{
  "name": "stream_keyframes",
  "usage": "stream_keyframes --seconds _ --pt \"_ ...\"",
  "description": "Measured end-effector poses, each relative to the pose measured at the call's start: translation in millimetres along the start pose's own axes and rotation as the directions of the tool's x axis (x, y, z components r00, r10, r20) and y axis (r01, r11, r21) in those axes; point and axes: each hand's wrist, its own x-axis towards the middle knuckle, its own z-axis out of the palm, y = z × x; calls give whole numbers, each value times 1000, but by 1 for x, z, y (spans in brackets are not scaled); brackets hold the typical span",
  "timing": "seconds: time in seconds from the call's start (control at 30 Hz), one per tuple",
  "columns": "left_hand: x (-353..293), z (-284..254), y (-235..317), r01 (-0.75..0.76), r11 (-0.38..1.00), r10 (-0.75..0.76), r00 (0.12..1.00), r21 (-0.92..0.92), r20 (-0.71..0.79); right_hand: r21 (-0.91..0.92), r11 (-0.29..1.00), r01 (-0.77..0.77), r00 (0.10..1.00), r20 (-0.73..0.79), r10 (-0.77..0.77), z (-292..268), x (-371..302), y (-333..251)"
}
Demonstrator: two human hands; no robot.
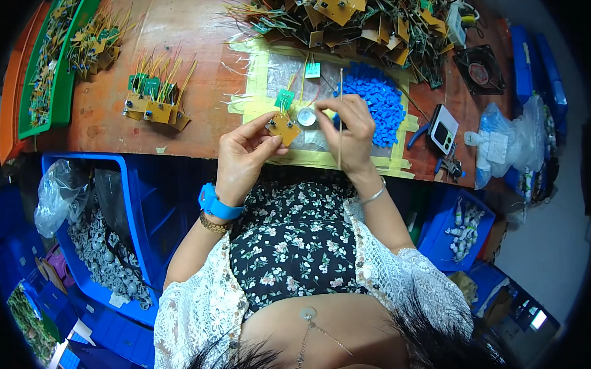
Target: Assembling small electronic components onto circuit boards and organizing them on a workbench.
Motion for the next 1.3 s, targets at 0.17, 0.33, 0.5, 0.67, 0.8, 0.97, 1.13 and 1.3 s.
stream_keyframes --seconds 0.17,0.33,0.5,0.67,0.8,0.97,1.13,1.3 --pt "0 1 0 63 998 -63 991 3 117 304 948 97 992 42 -115 -3 0 -36" --pt "1 2 2 71 997 -72 990 13 119 44 937 345 934 76 -348 -10 -6 -33" --pt "-1 2 1 63 998 -64 991 14 117 76 948 309 943 108 -316 -13 -5 -34" --pt "-1 5 2 83 995 -88 991 49 103 99 986 134 988 60 -140 -7 -5 -38" --pt "-1 5 1 73 996 -78 991 44 113 121 990 68 996 44 -73 -5 -6 -40" --pt "-1 6 0 53 998 -57 990 34 130 153 987 41 999 21 -45 0 -8 -41" --pt "-1 6 0 48 997 -56 988 58 143 183 983 8 1000 26 -13 2 -10 -41" --pt "-1 5 -3 44 997 -52 987 57 151 203 979 -17 1000 26 12 2 -10 -41"
